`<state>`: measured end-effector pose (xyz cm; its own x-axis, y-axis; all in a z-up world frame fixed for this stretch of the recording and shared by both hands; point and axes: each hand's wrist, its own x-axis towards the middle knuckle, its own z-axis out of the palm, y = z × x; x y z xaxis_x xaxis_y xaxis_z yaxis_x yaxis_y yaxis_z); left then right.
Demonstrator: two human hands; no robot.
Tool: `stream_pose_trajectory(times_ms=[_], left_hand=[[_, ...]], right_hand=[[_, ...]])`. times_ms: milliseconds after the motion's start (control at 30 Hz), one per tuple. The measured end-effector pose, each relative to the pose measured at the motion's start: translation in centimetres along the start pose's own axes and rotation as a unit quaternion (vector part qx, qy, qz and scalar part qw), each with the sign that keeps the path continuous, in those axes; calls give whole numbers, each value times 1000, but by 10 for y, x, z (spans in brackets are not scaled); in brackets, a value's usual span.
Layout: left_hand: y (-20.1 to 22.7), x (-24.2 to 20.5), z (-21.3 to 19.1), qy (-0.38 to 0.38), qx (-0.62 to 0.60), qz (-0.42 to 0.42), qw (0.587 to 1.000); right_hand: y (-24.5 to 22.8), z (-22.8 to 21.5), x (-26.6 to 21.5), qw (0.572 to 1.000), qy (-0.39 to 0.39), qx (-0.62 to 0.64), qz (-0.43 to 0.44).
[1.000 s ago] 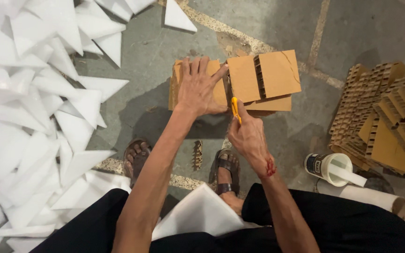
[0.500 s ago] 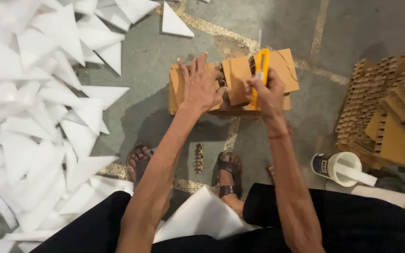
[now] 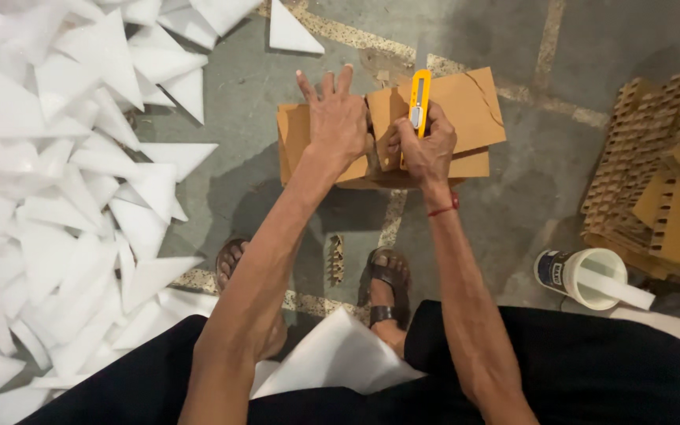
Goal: The person sits on the floor and uses a yellow utility knife to cut a stack of brown corrugated cardboard sheets into smaller rectangular pieces. They repeatedly score and snap the cardboard, separating the cut sections and stacking them.
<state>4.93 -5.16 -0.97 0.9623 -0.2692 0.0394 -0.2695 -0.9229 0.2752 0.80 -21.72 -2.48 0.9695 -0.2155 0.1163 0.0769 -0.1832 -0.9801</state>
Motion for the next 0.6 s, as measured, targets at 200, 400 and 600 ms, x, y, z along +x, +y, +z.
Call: stream_pose_trajectory(times_ms=[200,400,600], left_hand=[[24,0,0,-12,92,-50,994],[27,-8,-8,-30,45,-87,995],[4,-2,27,60,-22,11,998]], right_hand=[[-3,0,1,999,9,-43,-3],[-7,4,0,999,23,-40,1],[-14,6,-2,997,40,-50,37]])
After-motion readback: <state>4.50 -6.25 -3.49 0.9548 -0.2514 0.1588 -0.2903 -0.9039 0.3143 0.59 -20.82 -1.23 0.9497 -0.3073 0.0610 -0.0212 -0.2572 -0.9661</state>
